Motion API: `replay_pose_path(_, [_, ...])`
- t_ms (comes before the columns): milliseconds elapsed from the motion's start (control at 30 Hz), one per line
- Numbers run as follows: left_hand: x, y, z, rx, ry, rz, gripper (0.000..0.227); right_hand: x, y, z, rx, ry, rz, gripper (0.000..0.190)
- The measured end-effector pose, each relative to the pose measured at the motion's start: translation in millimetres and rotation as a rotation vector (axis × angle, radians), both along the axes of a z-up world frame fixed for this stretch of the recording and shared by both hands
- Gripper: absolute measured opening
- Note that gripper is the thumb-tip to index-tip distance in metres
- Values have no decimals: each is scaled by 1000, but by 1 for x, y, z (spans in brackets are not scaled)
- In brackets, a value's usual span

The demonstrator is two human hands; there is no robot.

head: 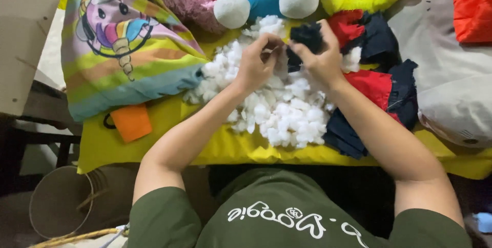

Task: Stuffing a small black fabric component with white polyester fiberfill as part of plush toy assembly.

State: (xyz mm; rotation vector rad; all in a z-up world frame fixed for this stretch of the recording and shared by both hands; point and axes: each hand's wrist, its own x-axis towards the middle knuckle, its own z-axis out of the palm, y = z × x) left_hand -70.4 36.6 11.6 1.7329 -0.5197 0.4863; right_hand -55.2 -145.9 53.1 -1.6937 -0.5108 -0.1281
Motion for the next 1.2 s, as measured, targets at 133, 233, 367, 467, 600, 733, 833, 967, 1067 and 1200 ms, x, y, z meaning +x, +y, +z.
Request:
replay_pose_path(133, [7,-3,-18,-128,-29,113,15,23,-7,-50,23,-190,46,42])
replay_pose_path(233, [2,-1,-13,-90,-67,116,22,13,-5,-41,-161,-241,8,42])
replay_pose_path(367, [3,-2,-16,71,-453,205,20,8,-4,-39,-256,-372,-81,44])
replay_pose_path(467, [4,-4,-16,131,-528,233,23,6,-2,-37,-246,-449,-96,55])
replay_pose_path(600, [-3,-5,-6,146,-516,221,27,9,-5,-44,-277,-610,-76,72])
replay_pose_path(733, [2,-8,-17,177,-526,176,31,7,-6,-42,-349,-709,-48,74])
replay_pose_path(833, [5,-10,-20,202,-461,124,20,3,-4,-33,-381,-738,-33,61])
replay_pose_path(967, [1,-8,-12,139,-493,177,7,0,-1,-28,-256,-652,-38,77])
replay_pose_path(1067, [-4,-5,-13,129,-459,235,9,-2,-7,-24,-242,-585,-19,68])
replay_pose_path(1200, [-8,-4,-5,130,-446,217,17,0,-12,-23,-284,-576,19,50])
